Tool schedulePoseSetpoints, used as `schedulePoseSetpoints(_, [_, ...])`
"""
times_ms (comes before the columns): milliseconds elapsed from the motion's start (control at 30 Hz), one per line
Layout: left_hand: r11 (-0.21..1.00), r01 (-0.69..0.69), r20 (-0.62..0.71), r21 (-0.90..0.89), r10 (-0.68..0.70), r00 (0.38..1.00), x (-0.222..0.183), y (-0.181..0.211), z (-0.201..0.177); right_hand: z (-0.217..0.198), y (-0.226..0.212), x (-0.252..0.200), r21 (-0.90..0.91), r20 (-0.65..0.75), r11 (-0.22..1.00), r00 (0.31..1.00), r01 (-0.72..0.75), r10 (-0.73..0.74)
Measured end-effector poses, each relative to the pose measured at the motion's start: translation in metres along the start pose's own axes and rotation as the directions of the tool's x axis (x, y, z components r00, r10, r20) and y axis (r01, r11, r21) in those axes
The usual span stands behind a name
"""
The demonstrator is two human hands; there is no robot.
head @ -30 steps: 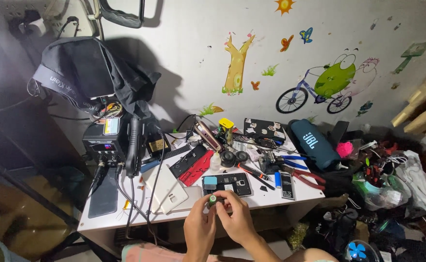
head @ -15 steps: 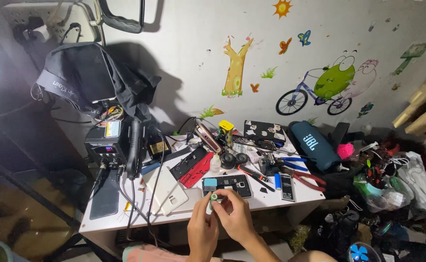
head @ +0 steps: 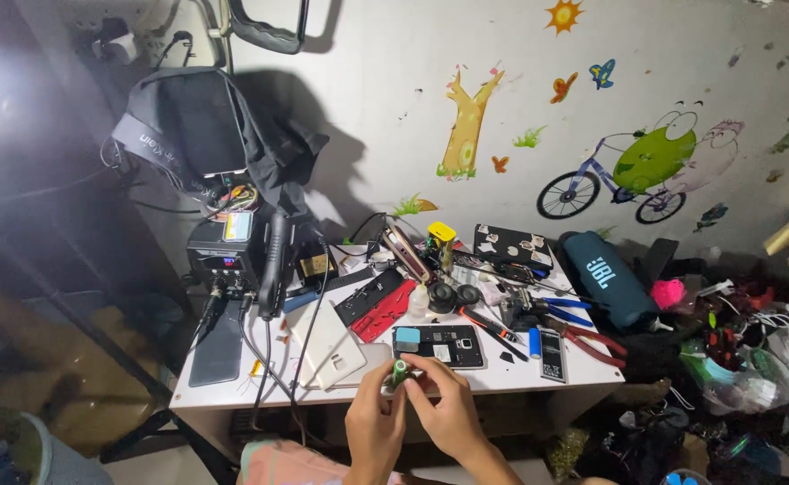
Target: Soldering wires to a circuit board and inspecting electronic components on a workbench.
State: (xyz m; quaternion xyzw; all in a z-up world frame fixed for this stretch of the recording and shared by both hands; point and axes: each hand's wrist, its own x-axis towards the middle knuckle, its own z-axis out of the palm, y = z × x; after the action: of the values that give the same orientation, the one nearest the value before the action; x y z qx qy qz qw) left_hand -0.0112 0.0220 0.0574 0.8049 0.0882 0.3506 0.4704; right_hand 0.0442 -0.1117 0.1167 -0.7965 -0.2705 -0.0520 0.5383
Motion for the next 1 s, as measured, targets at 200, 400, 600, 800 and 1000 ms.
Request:
schedulePoseSetpoints(200, [0.999, -0.042, -0.035, -0.009, 0.041, 0.999, 0.000, 0.004, -0.003, 0.002, 0.008, 0.000, 0.017, 0.013, 0.999, 0.999, -0.034, 0.034])
schedulePoseSetpoints(400, [0.993, -0.119, -0.080, -0.024, 0.117, 0.990, 0.000, 0.005, -0.004, -0.015, -0.005, 0.019, -0.015, -0.126, 0.997, 0.989, 0.081, -0.082])
schedulePoseSetpoints(600, [0.996, -0.050, -0.151, -0.073, 0.039, 0.988, -0.007, 0.018, -0.015, -0.017, -0.065, 0.087, -0.114, -0.101, 0.975, 0.975, 0.188, -0.200])
schedulePoseSetpoints(800, [0.980, -0.113, -0.267, -0.164, 0.067, 0.961, -0.020, 0.023, -0.047, 0.058, -0.054, 0.222, -0.303, 0.196, 0.897, 0.942, 0.323, -0.273])
schedulePoseSetpoints(1000, [0.947, -0.322, -0.359, -0.007, 0.299, 0.884, -0.059, -0.062, -0.059, 0.115, -0.087, 0.268, -0.251, 0.393, 0.964, 0.919, 0.082, 0.024])
